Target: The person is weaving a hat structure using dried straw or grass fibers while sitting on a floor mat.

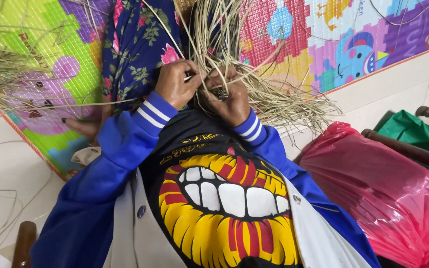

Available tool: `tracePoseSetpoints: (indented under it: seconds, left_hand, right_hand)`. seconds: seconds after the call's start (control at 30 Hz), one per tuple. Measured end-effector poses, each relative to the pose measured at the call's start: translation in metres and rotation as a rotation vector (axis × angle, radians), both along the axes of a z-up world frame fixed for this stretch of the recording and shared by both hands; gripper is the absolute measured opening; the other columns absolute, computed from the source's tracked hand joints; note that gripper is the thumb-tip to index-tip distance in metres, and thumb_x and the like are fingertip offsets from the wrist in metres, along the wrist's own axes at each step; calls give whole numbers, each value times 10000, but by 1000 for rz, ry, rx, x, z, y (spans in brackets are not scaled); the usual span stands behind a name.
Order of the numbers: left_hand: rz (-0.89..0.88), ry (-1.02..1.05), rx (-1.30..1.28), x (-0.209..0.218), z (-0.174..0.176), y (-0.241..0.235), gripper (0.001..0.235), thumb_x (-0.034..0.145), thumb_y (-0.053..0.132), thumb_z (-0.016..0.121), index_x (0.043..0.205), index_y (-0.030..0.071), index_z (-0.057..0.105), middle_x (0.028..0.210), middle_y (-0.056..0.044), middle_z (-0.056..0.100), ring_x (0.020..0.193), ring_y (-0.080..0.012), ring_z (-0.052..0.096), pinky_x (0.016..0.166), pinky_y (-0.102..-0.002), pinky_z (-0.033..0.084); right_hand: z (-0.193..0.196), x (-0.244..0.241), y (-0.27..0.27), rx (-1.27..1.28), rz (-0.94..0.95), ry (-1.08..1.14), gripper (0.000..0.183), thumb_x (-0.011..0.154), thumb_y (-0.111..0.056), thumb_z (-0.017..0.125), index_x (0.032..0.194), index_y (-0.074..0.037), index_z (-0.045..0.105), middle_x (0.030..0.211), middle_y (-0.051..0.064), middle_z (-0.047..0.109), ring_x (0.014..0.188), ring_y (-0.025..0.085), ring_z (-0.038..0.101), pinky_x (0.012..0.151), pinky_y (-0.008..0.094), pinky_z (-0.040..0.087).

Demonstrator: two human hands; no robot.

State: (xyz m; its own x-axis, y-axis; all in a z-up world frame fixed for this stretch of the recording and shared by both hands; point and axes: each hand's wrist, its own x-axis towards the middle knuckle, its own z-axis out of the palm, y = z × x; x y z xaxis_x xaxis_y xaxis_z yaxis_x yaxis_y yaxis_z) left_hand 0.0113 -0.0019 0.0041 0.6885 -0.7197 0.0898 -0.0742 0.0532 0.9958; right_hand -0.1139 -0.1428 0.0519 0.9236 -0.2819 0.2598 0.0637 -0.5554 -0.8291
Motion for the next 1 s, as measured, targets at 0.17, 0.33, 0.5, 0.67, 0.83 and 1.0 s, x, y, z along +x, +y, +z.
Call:
tracePoseSetpoints:
  seconds: [0.17,0.33,0.5,0.67,0.83,1.0]
  left_hand:
    - [2,74,79,-8,-24,-3,111,906,96,787,892,8,722,878,-153,756,876,-301,740,759,-362,568]
    - [-71,520,-34,-12,-7,-5,132,912,4,707,928,-114,649,835,-221,663,571,-182,665,456,-273,615]
    - [-76,591,-54,-17,-11,-5,160,881,-21,706,923,-161,641,881,-233,630,598,-172,649,456,-290,640]
    - [-70,513,-54,-12,6,-8,139,840,-28,750,830,-143,672,873,-219,612,483,-174,649,410,-261,623]
    - [-79,593,-47,-12,-1,-8,144,846,-15,745,870,-142,680,862,-193,581,559,-208,672,419,-282,636]
    - [-83,646,-6,-15,-8,-6,140,845,-9,744,860,-137,688,822,-160,560,551,-186,665,408,-251,628]
  right_hand:
    - [60,-4,2,373,-97,42,147,917,46,743,946,18,601,769,116,631,714,199,618,694,331,512]
    - [32,-10,4,313,-128,467,94,933,-108,738,890,-28,713,533,69,621,471,180,636,507,270,490]
    - [35,-12,6,248,-171,669,353,958,-256,744,653,-96,666,440,47,579,410,168,604,498,265,465]
    - [39,-11,7,433,-159,614,207,970,-153,703,798,-40,728,445,42,564,405,117,561,488,202,453]
    - [20,-18,3,296,-230,626,189,918,-219,751,987,-43,753,579,123,636,586,260,652,570,321,501]
    - [28,-17,5,411,-135,712,158,965,-170,698,990,-24,752,457,36,572,439,130,592,567,224,500]
